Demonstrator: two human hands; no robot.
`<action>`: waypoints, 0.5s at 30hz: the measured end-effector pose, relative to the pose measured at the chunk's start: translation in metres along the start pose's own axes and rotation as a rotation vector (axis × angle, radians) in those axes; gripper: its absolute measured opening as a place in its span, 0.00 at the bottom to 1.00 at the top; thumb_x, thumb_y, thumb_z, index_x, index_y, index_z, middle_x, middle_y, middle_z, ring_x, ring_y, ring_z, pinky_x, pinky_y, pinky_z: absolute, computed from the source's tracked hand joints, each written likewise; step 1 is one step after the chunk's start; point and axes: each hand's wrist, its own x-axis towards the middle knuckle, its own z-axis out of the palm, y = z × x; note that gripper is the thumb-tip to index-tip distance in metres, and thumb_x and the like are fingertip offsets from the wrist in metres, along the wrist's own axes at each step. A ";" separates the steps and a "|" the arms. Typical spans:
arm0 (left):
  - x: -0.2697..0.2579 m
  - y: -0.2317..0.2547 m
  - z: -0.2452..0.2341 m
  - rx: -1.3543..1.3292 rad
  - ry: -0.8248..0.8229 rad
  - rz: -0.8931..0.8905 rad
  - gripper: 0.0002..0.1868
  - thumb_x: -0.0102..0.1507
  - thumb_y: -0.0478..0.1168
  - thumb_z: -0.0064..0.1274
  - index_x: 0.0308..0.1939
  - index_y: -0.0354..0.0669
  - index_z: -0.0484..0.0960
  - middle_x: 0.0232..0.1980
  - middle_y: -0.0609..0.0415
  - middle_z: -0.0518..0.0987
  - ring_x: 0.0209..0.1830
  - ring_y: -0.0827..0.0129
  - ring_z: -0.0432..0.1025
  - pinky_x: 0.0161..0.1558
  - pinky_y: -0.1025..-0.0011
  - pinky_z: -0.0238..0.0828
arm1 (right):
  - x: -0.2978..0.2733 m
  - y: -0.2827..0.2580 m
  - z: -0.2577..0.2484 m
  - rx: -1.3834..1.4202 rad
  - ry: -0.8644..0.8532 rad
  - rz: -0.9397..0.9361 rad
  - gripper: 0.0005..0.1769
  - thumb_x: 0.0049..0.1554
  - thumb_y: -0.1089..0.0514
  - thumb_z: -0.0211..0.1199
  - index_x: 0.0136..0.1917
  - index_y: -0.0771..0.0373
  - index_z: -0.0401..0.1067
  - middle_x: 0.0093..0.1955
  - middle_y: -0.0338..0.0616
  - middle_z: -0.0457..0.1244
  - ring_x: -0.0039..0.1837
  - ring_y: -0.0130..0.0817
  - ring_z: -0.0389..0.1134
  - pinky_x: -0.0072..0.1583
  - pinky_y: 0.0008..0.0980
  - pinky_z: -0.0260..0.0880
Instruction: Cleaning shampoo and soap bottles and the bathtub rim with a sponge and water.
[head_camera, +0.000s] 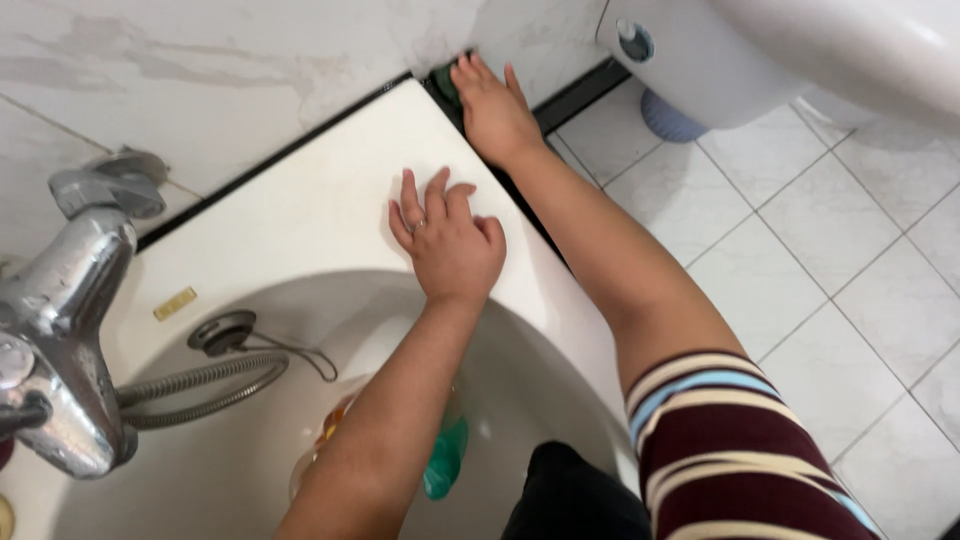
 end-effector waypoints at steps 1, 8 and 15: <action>-0.002 0.000 -0.001 -0.009 0.014 0.001 0.19 0.57 0.37 0.50 0.53 0.45 0.78 0.71 0.48 0.68 0.81 0.45 0.45 0.76 0.38 0.31 | 0.000 -0.003 0.003 -0.025 0.082 0.028 0.24 0.64 0.64 0.47 0.73 0.58 0.66 0.79 0.42 0.55 0.82 0.36 0.48 0.79 0.51 0.37; 0.002 0.001 -0.001 -0.015 0.004 -0.045 0.19 0.58 0.36 0.50 0.53 0.46 0.77 0.70 0.51 0.69 0.80 0.47 0.46 0.75 0.40 0.33 | -0.040 -0.017 -0.035 0.062 -0.100 -0.073 0.23 0.66 0.60 0.48 0.72 0.50 0.66 0.78 0.35 0.56 0.82 0.32 0.48 0.79 0.59 0.29; 0.002 0.001 -0.002 -0.045 0.028 -0.014 0.18 0.58 0.34 0.49 0.53 0.46 0.76 0.69 0.51 0.70 0.79 0.47 0.47 0.74 0.40 0.34 | -0.185 0.000 -0.068 0.115 -0.192 -0.147 0.22 0.63 0.63 0.50 0.70 0.59 0.67 0.78 0.43 0.57 0.82 0.37 0.49 0.79 0.58 0.30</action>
